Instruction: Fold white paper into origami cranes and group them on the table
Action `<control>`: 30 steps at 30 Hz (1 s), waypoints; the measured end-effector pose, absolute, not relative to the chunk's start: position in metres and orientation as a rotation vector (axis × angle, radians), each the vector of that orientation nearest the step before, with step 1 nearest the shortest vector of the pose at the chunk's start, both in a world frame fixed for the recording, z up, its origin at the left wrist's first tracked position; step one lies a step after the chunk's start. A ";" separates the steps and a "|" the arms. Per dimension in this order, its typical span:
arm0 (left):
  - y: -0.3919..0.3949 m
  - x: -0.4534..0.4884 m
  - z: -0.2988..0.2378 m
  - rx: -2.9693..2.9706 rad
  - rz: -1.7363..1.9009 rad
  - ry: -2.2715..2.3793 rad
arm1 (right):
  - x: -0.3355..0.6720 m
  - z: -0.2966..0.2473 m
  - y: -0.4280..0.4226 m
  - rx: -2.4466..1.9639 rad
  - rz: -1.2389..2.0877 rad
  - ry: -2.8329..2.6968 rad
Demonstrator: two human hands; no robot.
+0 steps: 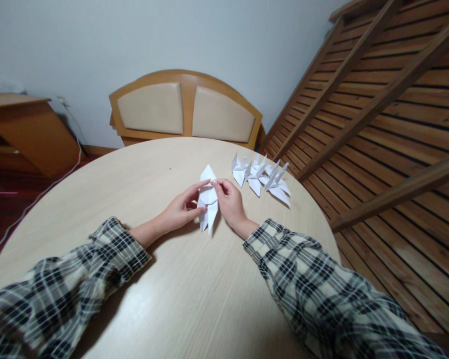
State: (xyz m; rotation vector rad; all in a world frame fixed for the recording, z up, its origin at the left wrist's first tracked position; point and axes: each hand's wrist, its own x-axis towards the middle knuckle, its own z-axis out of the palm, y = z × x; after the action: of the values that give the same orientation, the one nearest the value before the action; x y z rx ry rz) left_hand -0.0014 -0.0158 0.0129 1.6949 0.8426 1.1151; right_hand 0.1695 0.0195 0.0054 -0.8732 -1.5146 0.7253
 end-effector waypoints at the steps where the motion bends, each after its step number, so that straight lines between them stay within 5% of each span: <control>1: -0.016 -0.001 0.014 1.707 1.123 0.851 | 0.170 0.006 0.019 -0.865 0.728 -1.533; 30: -0.012 0.002 0.022 1.136 1.289 0.790 | 0.171 0.008 0.011 -0.744 0.859 -1.670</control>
State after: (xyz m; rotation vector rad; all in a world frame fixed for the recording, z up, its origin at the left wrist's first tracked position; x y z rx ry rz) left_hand 0.0018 -0.0116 0.0221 1.1364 0.7902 1.2891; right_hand 0.1705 0.0107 0.0081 -0.7443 -1.6696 0.8589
